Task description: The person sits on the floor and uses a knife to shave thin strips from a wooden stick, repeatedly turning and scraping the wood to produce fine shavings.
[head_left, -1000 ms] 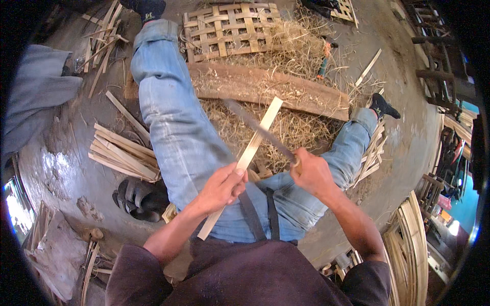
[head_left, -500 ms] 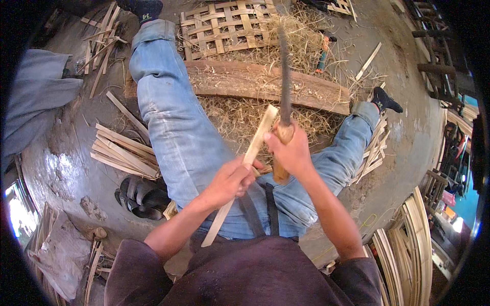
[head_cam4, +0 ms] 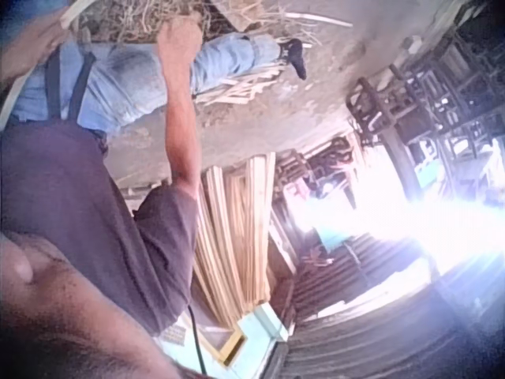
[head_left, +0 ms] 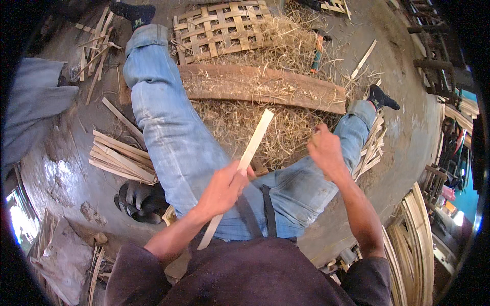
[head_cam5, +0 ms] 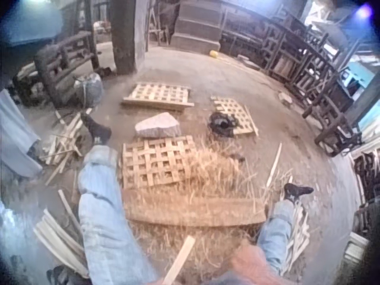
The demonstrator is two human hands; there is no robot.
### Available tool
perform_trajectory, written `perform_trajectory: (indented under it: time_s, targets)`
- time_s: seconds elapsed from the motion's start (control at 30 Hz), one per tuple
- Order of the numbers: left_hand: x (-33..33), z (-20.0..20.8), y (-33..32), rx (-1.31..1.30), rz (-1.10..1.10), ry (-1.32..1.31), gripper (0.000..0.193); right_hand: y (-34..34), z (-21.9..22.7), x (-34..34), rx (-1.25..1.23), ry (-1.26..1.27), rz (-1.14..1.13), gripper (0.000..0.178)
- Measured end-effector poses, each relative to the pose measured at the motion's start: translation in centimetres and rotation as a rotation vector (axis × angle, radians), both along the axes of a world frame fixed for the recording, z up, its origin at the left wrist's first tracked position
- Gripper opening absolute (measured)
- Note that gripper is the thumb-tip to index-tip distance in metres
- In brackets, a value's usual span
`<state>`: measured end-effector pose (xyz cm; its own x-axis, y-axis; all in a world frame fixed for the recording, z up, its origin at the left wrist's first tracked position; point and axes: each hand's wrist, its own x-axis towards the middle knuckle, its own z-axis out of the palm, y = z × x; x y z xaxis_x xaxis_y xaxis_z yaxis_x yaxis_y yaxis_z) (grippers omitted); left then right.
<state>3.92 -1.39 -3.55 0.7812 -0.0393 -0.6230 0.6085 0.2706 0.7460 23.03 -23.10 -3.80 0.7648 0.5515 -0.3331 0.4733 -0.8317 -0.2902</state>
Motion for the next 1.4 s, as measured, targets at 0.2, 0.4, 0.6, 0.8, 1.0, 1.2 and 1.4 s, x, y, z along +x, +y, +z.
perform_trajectory:
  time_s: [0.2, 0.4, 0.6, 0.8, 1.0, 1.2, 1.4]
  targets:
    - [0.4, -1.1, -0.3, -0.258, -0.002, 0.052, 0.030, 4.4, 0.5, -4.7, 0.352, 0.277, -0.180, 0.030]
    - [-0.8, 0.9, 0.3, -0.353, 0.087, 0.171, 0.041, 9.4, -3.0, -2.0, 0.830, 0.597, -0.792, 0.027]
    - [-3.0, 0.5, 2.4, -0.425, 0.018, 0.167, 0.032, 7.8, -2.2, 0.1, 0.427, 0.237, -0.376, 0.053]
    - [-2.1, 0.4, 1.4, -0.411, 0.175, 0.263, 0.027, 1.0, 1.5, -8.4, 0.053, 0.227, 0.368, 0.030]
    - [-1.9, 1.2, 1.6, -0.334, 0.070, 0.226, 0.028, -1.3, 0.8, -4.9, 0.066, 0.217, 0.134, 0.028]
    - [-3.0, 1.7, 1.0, -0.306, -0.004, 0.236, 0.026, -1.2, -1.3, -1.0, 0.286, 0.384, -0.328, 0.025]
    - [-2.9, 0.9, -0.9, -0.174, -0.090, 0.118, 0.028, 4.8, -2.9, -3.1, 0.907, 0.725, -0.796, 0.027]
